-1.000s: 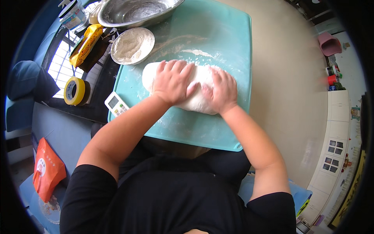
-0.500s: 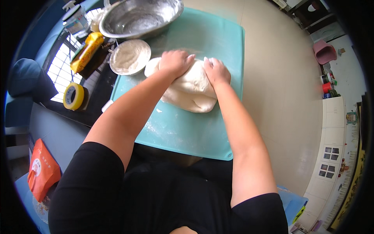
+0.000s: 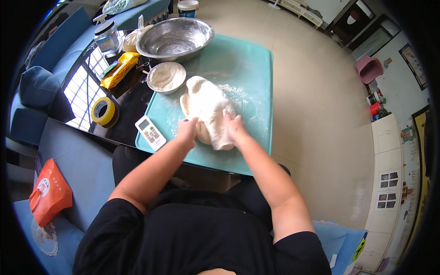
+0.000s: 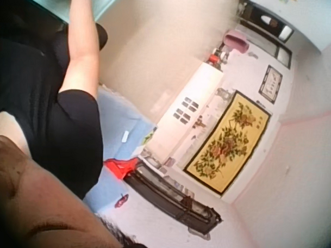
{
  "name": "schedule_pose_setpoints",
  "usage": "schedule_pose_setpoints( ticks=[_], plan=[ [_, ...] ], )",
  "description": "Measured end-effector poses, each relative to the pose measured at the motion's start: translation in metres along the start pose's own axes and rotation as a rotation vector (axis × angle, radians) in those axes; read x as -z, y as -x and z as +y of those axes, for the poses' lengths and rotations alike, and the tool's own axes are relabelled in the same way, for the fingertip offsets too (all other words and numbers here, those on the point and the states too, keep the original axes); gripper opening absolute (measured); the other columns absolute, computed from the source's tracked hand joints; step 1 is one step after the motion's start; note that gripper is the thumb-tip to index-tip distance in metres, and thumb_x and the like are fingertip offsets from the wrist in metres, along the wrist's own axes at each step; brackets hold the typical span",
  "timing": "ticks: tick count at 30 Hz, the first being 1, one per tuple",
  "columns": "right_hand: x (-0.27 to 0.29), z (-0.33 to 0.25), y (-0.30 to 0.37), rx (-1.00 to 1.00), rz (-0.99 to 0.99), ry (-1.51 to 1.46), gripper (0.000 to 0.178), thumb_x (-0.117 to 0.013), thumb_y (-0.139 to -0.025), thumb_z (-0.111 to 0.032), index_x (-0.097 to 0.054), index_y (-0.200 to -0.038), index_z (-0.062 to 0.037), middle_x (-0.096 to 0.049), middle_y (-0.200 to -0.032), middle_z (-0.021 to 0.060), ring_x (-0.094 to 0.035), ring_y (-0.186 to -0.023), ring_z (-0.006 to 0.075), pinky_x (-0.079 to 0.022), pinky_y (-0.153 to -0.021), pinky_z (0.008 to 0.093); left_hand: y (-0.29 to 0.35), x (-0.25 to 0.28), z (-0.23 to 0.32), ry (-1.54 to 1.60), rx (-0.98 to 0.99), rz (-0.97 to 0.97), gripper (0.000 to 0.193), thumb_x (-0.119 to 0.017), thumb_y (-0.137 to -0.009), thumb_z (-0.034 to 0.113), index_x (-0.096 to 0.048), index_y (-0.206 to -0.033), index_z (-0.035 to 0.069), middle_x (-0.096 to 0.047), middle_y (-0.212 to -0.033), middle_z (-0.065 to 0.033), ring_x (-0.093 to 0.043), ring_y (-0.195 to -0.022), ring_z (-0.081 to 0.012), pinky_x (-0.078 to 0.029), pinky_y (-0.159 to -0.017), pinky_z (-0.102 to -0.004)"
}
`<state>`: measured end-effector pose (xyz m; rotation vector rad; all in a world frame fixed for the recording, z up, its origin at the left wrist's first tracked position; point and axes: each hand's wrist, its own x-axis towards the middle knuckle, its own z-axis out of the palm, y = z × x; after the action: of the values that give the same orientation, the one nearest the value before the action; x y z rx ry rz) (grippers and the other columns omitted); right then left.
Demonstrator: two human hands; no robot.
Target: The person kneads a large mass of dough on a light green cutting board. They repeatedly fold, press, and turn the dough by hand, occasionally adding flour from a nearby bowl to prevent sticking. The dough is worked into a cohesive, smooth ball throughout the clip.
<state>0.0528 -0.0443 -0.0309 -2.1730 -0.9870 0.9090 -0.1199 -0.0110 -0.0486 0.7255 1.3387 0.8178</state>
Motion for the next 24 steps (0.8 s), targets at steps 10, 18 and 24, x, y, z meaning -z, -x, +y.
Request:
schedule_pose_setpoints(
  ticks=[10, 18, 24],
  plan=[
    [0.003, 0.024, 0.020, 0.229, -0.185, 0.183, 0.058, -0.032, -0.094, -0.044, -0.059, -0.109, 0.0056, -0.065, -0.097, 0.0235, -0.064, -0.090, 0.0347, -0.048, -0.080, 0.0417, 0.049, -0.046, 0.078, -0.915, -0.677, -0.161, 0.027, -0.056, -0.079, 0.023, -0.061, -0.087, -0.002, -0.064, -0.084, -0.0231, -0.064, -0.079, -0.0355, -0.050, -0.072, -0.0425],
    [0.090, -0.002, 0.007, 0.267, -0.284, 0.566, 0.036, -0.045, -0.087, -0.034, -0.065, -0.102, -0.0072, -0.063, -0.105, 0.0222, -0.059, -0.101, 0.0385, -0.047, -0.087, 0.0444, 0.029, -0.074, 0.030, -1.183, -1.729, -0.045, 0.046, -0.062, -0.079, 0.045, -0.063, -0.108, 0.010, -0.053, -0.128, -0.0082, -0.035, -0.132, -0.0293, -0.027, -0.109, -0.0488],
    [0.086, -0.036, -0.072, 0.441, -0.065, 0.140, 0.041, -0.048, -0.088, -0.038, -0.056, -0.112, -0.0054, -0.061, -0.111, 0.0206, -0.057, -0.105, 0.0373, -0.045, -0.090, 0.0398, 0.024, -0.081, 0.028, -1.489, -1.438, -0.437, 0.062, -0.052, -0.080, 0.060, -0.062, -0.114, 0.010, -0.053, -0.128, -0.0080, -0.034, -0.133, -0.0290, -0.016, -0.114, -0.0468]
  ],
)
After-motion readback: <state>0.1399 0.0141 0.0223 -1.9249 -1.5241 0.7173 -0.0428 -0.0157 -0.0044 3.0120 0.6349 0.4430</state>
